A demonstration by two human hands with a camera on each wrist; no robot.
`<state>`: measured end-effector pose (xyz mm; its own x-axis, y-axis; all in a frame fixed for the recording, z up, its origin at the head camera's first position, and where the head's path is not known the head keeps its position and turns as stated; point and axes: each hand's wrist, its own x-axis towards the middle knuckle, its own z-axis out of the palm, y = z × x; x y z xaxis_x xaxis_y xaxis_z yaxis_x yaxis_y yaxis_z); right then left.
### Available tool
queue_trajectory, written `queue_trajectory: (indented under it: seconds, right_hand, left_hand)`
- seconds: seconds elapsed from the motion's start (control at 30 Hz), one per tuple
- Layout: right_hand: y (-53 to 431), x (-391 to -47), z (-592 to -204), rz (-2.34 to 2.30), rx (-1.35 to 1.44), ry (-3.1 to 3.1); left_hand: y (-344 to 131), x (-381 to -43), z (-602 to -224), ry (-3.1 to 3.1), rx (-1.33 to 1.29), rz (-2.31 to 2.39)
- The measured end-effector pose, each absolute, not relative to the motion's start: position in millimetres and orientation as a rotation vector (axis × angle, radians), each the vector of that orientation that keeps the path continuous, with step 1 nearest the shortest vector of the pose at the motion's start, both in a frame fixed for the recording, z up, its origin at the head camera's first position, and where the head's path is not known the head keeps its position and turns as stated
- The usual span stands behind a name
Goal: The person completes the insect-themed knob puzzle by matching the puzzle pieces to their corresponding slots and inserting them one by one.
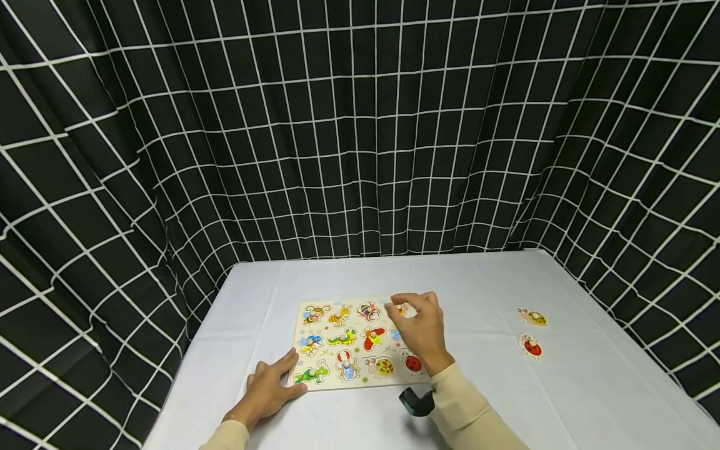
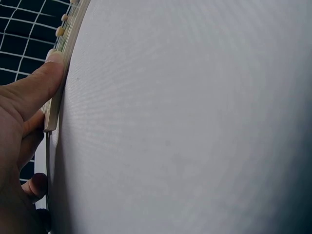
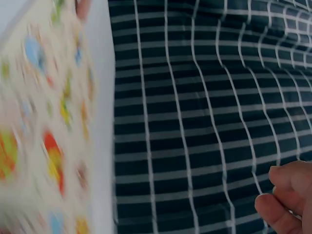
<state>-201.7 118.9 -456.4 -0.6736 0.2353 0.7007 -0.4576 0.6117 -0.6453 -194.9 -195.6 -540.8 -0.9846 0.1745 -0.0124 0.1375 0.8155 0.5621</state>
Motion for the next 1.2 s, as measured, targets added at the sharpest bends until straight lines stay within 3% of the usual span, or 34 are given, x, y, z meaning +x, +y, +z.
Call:
queue_trajectory:
  seconds: [0.5,0.83,1.2]
  right_hand:
    - [250.1,-224.8,-410.9,0.955,-0.023,-1.9]
    - [336.4,-220.8,-435.2,0.965,-0.322,-2.009]
    - [389.2,-213.0,-481.9,1.133,-0.643,-2.204]
  left_hand:
    - [-200.4,-194.6,-537.9,2.956,0.233,0.905]
    - [-199.0,-194.3,-540.3,2.951,0.232,0.882]
    - [-195.1,-195.7,-541.6,2.93,0.25,0.888]
